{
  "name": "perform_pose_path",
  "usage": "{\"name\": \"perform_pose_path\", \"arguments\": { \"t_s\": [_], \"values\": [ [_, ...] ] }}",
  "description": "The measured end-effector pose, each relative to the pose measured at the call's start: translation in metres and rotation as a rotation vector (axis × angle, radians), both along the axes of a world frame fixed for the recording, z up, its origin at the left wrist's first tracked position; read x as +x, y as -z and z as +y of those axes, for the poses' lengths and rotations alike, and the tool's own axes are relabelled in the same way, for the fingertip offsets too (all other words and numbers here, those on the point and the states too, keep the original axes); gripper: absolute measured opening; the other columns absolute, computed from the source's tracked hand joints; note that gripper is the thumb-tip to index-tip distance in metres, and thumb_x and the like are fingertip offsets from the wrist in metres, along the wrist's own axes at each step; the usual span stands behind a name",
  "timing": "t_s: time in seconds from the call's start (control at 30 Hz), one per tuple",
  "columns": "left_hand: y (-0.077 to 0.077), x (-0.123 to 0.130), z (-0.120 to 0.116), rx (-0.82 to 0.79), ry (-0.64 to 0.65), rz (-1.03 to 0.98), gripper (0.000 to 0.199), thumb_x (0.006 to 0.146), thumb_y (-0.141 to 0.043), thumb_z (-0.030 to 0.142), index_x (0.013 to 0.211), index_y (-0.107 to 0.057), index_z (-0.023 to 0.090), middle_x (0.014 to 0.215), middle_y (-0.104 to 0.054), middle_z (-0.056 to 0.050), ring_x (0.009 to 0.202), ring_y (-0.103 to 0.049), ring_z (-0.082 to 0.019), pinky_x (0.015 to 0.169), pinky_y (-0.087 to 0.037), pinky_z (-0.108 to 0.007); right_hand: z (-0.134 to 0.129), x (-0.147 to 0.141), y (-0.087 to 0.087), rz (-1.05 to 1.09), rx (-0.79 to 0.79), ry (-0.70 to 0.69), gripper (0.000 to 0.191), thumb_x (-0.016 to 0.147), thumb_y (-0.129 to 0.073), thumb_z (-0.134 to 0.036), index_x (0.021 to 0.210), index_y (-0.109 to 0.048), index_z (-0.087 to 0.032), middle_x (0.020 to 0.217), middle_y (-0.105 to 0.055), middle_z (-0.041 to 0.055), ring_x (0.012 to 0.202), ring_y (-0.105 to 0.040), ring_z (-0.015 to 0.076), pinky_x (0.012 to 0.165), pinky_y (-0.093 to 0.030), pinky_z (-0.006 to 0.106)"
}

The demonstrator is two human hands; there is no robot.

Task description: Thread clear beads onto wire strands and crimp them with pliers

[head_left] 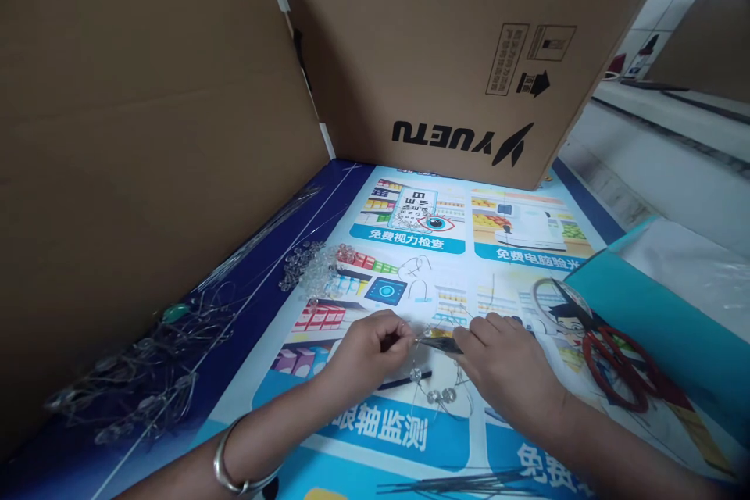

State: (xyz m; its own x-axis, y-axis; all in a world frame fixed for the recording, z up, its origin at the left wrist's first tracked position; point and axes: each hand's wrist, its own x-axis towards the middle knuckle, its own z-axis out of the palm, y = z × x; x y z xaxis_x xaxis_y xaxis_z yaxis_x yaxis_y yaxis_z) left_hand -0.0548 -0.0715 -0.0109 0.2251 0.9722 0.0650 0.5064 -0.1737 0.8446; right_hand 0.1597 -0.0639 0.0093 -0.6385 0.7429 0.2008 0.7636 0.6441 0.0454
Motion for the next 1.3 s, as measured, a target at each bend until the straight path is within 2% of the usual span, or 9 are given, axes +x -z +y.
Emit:
{"name": "perform_pose_path", "arguments": {
  "t_s": [0.1,0.17,0.27,0.4,0.5,0.63,0.87,1.0,1.3],
  "values": [
    [-0.002,0.002,-0.004,0.14,-0.015,0.047,0.013,0.077,-0.047,0.014,0.068,-0.056,0.017,0.067,-0.054,-0.001,0.064,-0.049,-0.012,0.058,-0.037,-0.023,-0.002,0.002,-0.013,0.08,-0.195,0.082,0.016,0.085,-0.05,-0.034,0.089,-0.058,-0.021,0.079,-0.059,0.0033,0.075,-0.052,0.0166,0.062,-0.031,0.026],
    [-0.004,0.003,-0.006,0.18,-0.033,0.061,0.013,0.077,-0.046,0.013,0.07,-0.056,0.017,0.067,-0.053,-0.001,0.064,-0.049,-0.012,0.057,-0.036,-0.024,-0.006,0.004,-0.025,0.162,-0.365,0.143,0.017,0.086,-0.047,-0.035,0.084,-0.057,-0.021,0.078,-0.06,0.0019,0.07,-0.053,0.0142,0.055,-0.03,0.023],
    [-0.006,0.004,-0.009,0.201,-0.053,0.069,0.012,0.078,-0.047,0.012,0.071,-0.055,0.017,0.068,-0.054,-0.001,0.066,-0.05,-0.013,0.059,-0.037,-0.024,-0.016,0.004,-0.037,0.259,-0.686,0.144,0.024,0.086,-0.044,-0.037,0.072,-0.052,-0.02,0.069,-0.059,-0.0019,0.06,-0.052,0.0113,0.048,-0.028,0.021],
    [-0.008,0.007,-0.015,0.256,-0.054,0.086,0.012,0.08,-0.047,0.014,0.073,-0.056,0.017,0.069,-0.054,-0.002,0.066,-0.05,-0.013,0.059,-0.038,-0.024,-0.029,0.003,-0.034,0.479,-1.063,0.122,0.034,0.089,-0.037,-0.04,0.067,-0.05,-0.018,0.065,-0.059,-0.0013,0.062,-0.055,0.0106,0.052,-0.036,0.018],
    [-0.01,0.01,-0.018,0.293,-0.035,0.095,0.012,0.081,-0.048,0.015,0.073,-0.056,0.017,0.067,-0.053,-0.002,0.063,-0.049,-0.013,0.057,-0.037,-0.023,-0.035,0.003,-0.027,0.636,-1.225,0.154,0.038,0.09,-0.032,-0.044,0.072,-0.051,-0.016,0.067,-0.06,0.001,0.063,-0.057,0.0117,0.057,-0.042,0.02],
    [-0.014,0.014,-0.022,0.33,-0.037,0.077,0.012,0.081,-0.048,0.014,0.073,-0.056,0.017,0.065,-0.051,-0.002,0.061,-0.049,-0.013,0.056,-0.038,-0.023,-0.039,0.001,-0.023,0.735,-1.287,0.192,0.037,0.089,-0.032,-0.045,0.077,-0.051,-0.016,0.069,-0.06,0.0021,0.064,-0.057,0.0123,0.061,-0.045,0.024],
    [-0.016,0.017,-0.027,0.349,-0.039,0.097,0.012,0.08,-0.047,0.013,0.073,-0.055,0.017,0.064,-0.051,-0.001,0.06,-0.048,-0.013,0.054,-0.038,-0.024,-0.04,-0.002,-0.024,0.746,-1.333,0.262,0.036,0.088,-0.033,-0.045,0.075,-0.049,-0.016,0.065,-0.056,0.0012,0.06,-0.057,0.0125,0.059,-0.047,0.025],
    [-0.015,0.016,-0.025,0.381,-0.043,0.079,0.013,0.079,-0.047,0.011,0.071,-0.055,0.016,0.063,-0.05,-0.001,0.059,-0.047,-0.012,0.053,-0.037,-0.023,-0.038,-0.002,-0.024,0.728,-1.334,0.248,0.036,0.088,-0.033,-0.045,0.073,-0.049,-0.016,0.063,-0.056,0.0013,0.059,-0.056,0.0125,0.058,-0.046,0.024],
    [-0.013,0.017,-0.025,0.426,-0.05,0.128,0.011,0.078,-0.049,0.01,0.073,-0.056,0.016,0.063,-0.049,0.0,0.057,-0.046,-0.012,0.052,-0.037,-0.022,-0.037,0.0,-0.008,0.786,-1.385,0.247,0.035,0.088,-0.032,-0.044,0.082,-0.052,-0.016,0.061,-0.054,0.0001,0.056,-0.056,0.0126,0.052,-0.045,0.023]
  ]
}}
